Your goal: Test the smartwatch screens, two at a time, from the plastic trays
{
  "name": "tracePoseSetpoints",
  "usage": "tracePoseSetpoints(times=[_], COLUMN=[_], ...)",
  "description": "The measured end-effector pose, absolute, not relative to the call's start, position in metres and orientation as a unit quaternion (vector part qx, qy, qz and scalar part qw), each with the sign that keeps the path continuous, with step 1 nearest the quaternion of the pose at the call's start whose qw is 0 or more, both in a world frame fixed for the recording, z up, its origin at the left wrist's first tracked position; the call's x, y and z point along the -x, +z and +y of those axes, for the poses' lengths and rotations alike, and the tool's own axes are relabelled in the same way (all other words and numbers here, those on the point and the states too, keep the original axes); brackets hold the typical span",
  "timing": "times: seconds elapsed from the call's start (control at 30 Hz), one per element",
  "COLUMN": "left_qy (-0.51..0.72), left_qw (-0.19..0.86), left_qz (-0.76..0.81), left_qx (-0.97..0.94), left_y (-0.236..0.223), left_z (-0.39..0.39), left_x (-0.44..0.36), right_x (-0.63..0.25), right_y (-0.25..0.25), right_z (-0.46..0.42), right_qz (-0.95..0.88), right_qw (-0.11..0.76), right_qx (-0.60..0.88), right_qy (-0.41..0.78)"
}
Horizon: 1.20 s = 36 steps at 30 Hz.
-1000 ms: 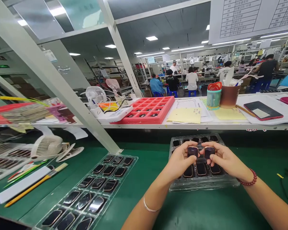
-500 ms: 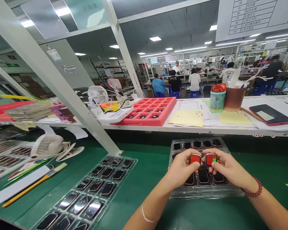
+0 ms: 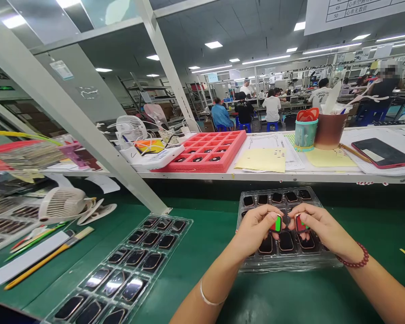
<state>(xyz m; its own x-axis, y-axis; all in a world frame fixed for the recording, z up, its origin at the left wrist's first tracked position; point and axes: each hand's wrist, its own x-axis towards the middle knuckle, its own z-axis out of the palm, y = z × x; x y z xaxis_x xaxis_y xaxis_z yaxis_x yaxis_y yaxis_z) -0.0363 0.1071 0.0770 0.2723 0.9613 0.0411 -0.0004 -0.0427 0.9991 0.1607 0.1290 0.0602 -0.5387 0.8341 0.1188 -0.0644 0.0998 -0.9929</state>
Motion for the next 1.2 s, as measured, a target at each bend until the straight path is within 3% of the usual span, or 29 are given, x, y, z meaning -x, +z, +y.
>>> tracePoseSetpoints(times=[0.27,1.2], left_qy=[0.433,0.438], left_qw=[0.592,0.545], left_qz=[0.406,0.412], left_qx=[-0.545,-0.585], left_y=[0.0805,0.0859], left_z=[0.1051,0.1001], left_x=[0.0363,0.0317], right_x=[-0.1607,-0.1601], right_y=[0.0607,0.0656], right_z=[0.1276,0.1214], right_qz=[-0.640,-0.691], right_qw=[0.397,0.368], right_qx=[0.320,0.299], right_qy=[0.575,0.546])
